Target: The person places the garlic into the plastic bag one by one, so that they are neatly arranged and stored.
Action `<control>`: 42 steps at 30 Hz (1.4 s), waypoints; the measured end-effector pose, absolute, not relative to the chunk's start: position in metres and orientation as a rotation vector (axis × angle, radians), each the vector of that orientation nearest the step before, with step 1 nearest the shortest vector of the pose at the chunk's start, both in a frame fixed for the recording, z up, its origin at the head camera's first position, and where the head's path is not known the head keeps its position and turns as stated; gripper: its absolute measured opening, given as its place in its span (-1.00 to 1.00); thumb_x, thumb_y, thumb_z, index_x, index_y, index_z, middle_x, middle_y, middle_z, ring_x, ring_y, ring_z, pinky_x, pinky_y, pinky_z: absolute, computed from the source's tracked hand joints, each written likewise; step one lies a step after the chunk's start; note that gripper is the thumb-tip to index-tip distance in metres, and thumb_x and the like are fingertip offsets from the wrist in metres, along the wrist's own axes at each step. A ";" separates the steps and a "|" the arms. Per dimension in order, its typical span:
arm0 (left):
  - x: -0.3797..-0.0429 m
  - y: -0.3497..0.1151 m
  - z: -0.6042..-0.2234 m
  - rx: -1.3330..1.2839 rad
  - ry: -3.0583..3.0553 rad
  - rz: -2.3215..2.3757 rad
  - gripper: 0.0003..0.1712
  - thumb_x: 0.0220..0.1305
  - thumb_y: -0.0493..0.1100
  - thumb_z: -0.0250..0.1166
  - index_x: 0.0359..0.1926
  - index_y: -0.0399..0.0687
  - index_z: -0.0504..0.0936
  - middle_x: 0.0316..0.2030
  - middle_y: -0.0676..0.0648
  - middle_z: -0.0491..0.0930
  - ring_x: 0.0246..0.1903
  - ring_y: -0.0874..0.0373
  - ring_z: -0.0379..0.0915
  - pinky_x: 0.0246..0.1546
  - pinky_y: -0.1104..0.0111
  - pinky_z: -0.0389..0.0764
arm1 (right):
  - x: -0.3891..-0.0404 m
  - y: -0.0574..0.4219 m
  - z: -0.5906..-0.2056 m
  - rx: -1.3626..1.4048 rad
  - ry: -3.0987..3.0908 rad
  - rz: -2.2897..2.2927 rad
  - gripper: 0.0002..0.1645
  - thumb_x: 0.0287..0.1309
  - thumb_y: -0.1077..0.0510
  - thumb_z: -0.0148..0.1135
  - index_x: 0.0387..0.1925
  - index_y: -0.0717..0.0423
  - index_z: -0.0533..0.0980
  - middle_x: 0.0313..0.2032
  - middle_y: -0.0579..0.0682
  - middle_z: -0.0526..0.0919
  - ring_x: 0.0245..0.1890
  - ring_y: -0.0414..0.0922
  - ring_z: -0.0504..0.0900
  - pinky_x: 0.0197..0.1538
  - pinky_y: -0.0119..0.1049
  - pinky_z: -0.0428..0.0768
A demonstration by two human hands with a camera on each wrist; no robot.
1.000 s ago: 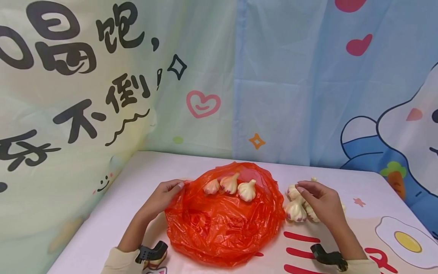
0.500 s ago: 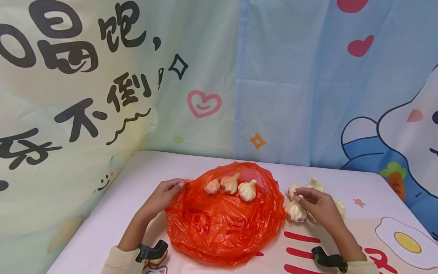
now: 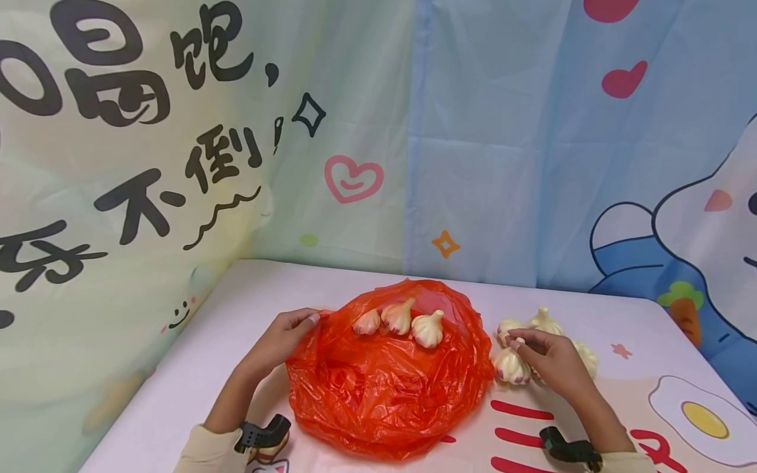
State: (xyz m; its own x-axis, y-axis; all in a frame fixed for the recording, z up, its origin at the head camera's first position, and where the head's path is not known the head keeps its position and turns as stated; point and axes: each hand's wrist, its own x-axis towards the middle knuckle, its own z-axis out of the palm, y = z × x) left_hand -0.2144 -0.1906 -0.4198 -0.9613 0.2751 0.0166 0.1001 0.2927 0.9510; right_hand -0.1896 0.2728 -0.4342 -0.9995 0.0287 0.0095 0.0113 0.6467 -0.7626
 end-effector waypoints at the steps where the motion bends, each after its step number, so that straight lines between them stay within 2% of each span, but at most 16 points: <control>1: -0.214 -0.191 -0.420 0.355 2.399 1.748 -0.56 0.49 0.03 0.04 0.16 -0.12 0.59 -0.07 -0.14 0.64 -0.21 -0.01 0.58 -0.19 0.23 0.67 | -0.190 0.273 -0.434 -0.033 -2.835 1.302 -0.53 0.33 0.01 0.19 0.14 0.22 0.54 0.13 0.29 0.53 0.08 0.23 0.54 -0.11 -0.17 0.65; 9: -0.214 -0.190 -0.419 0.371 2.397 1.750 -0.55 0.49 0.03 0.05 0.17 -0.15 0.58 -0.07 -0.16 0.64 -0.23 -0.02 0.59 -0.21 0.22 0.67 | -0.190 0.272 -0.434 -0.040 -2.839 1.282 -0.51 0.33 0.00 0.19 0.16 0.23 0.53 0.17 0.30 0.50 0.11 0.25 0.50 -0.12 -0.20 0.65; 18: -0.214 -0.189 -0.420 0.366 2.382 1.766 -0.56 0.49 0.01 0.04 0.17 -0.14 0.58 -0.06 -0.16 0.64 -0.23 -0.02 0.59 -0.20 0.23 0.67 | -0.189 0.271 -0.435 -0.039 -2.832 1.260 -0.50 0.33 -0.02 0.19 0.17 0.20 0.53 0.18 0.30 0.49 0.09 0.25 0.51 -0.22 -0.30 0.67; 24: -0.213 -0.190 -0.420 0.358 2.382 1.767 -0.56 0.49 0.03 0.05 0.16 -0.14 0.58 -0.07 -0.15 0.64 -0.22 -0.02 0.59 -0.20 0.23 0.67 | -0.191 0.270 -0.434 -0.022 -2.818 1.277 -0.55 0.35 0.05 0.18 0.15 0.21 0.54 0.15 0.31 0.51 0.07 0.22 0.52 -0.25 -0.32 0.67; 35: -0.214 -0.191 -0.421 0.376 2.383 1.757 -0.54 0.49 0.04 0.05 0.14 -0.16 0.59 -0.10 -0.16 0.64 -0.22 -0.03 0.58 -0.20 0.22 0.67 | -0.187 0.271 -0.428 0.009 -2.810 1.211 -0.52 0.34 -0.01 0.18 0.14 0.21 0.55 0.12 0.29 0.54 0.07 0.22 0.51 -0.09 -0.16 0.65; 39: -0.213 -0.190 -0.420 0.391 2.382 1.752 -0.54 0.50 0.04 0.03 0.16 -0.16 0.57 -0.08 -0.17 0.64 -0.22 -0.03 0.58 -0.20 0.21 0.67 | -0.185 0.272 -0.424 0.004 -2.785 1.218 -0.48 0.35 -0.06 0.16 0.15 0.22 0.54 0.12 0.29 0.54 0.04 0.19 0.51 -0.14 -0.28 0.66; 42: -0.213 -0.190 -0.420 0.381 2.379 1.760 -0.53 0.49 0.06 0.04 0.16 -0.15 0.58 -0.08 -0.15 0.64 -0.22 -0.03 0.59 -0.19 0.22 0.67 | -0.185 0.276 -0.422 0.018 -2.766 1.211 -0.45 0.35 -0.11 0.14 0.16 0.21 0.54 0.12 0.29 0.54 0.06 0.21 0.51 -0.13 -0.28 0.66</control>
